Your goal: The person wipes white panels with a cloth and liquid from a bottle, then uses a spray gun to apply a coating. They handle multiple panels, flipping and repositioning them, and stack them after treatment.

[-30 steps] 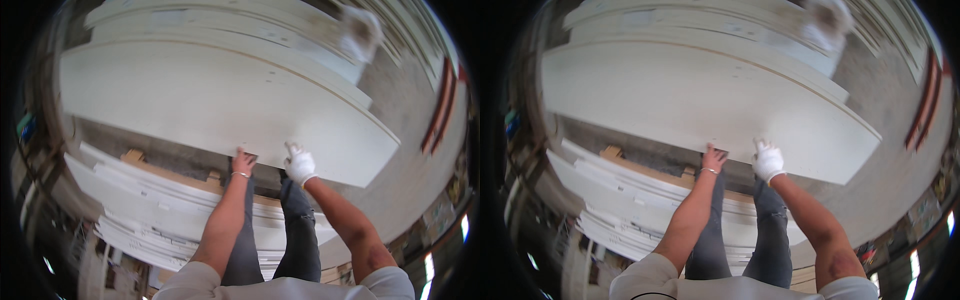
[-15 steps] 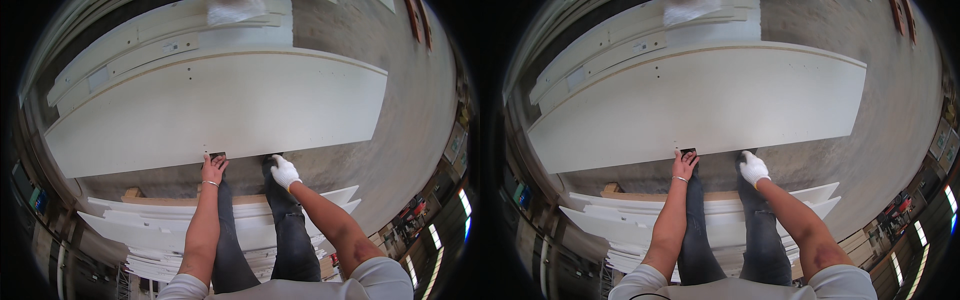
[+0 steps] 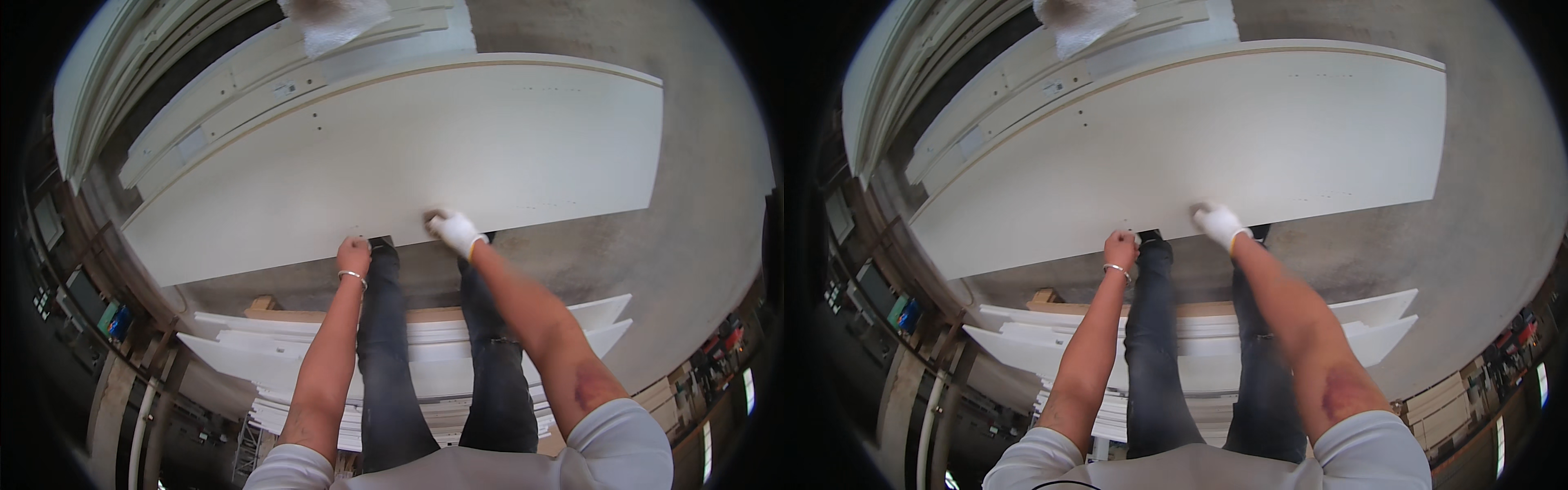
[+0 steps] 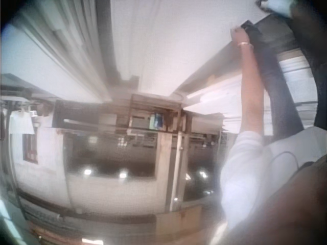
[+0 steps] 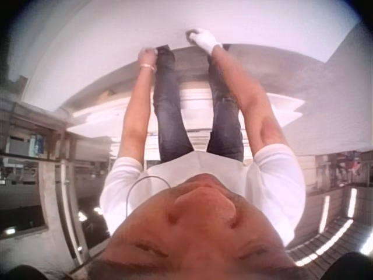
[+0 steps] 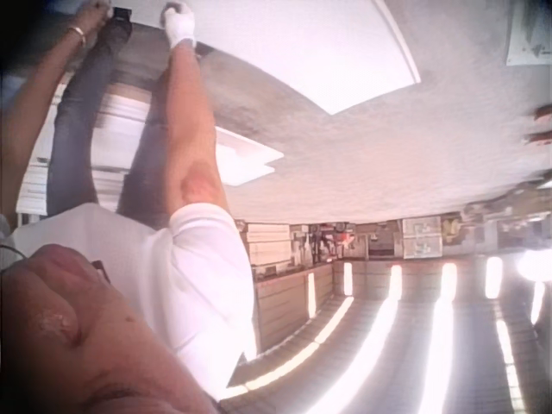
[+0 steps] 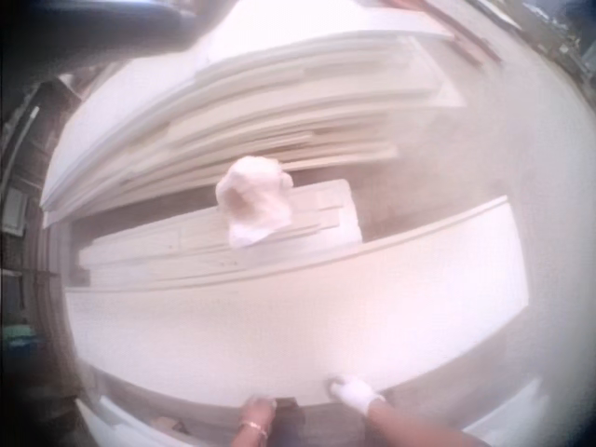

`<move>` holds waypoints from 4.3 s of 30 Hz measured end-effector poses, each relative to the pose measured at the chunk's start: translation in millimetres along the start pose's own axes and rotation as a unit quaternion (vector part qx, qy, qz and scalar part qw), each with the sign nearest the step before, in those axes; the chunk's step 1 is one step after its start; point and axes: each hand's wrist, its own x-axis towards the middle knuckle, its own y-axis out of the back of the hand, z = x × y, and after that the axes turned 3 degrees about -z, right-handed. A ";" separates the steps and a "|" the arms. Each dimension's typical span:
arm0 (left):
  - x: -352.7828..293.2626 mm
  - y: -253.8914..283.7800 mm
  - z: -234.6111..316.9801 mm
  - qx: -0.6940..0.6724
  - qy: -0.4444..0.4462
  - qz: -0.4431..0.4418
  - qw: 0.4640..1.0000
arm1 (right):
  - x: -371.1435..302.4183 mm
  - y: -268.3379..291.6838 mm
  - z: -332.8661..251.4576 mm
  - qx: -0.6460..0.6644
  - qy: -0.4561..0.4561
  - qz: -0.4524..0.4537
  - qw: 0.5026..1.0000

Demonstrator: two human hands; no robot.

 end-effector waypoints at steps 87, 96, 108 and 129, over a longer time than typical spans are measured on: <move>-179.7 -227.6 457.7 0.593 -0.633 0.262 0.423 | -58.5 306.6 -84.1 0.601 0.467 -0.055 0.646; -152.2 -213.5 429.8 0.474 -0.702 0.230 0.480 | -52.2 287.9 -102.6 0.624 0.460 -0.081 0.627; -18.9 -125.0 327.2 0.108 -0.586 0.172 0.785 | -86.1 319.3 -12.8 0.685 0.517 -0.019 0.513; 102.9 -75.7 159.5 0.420 -0.223 0.253 0.842 | -137.7 418.4 171.4 -0.060 0.087 0.717 0.689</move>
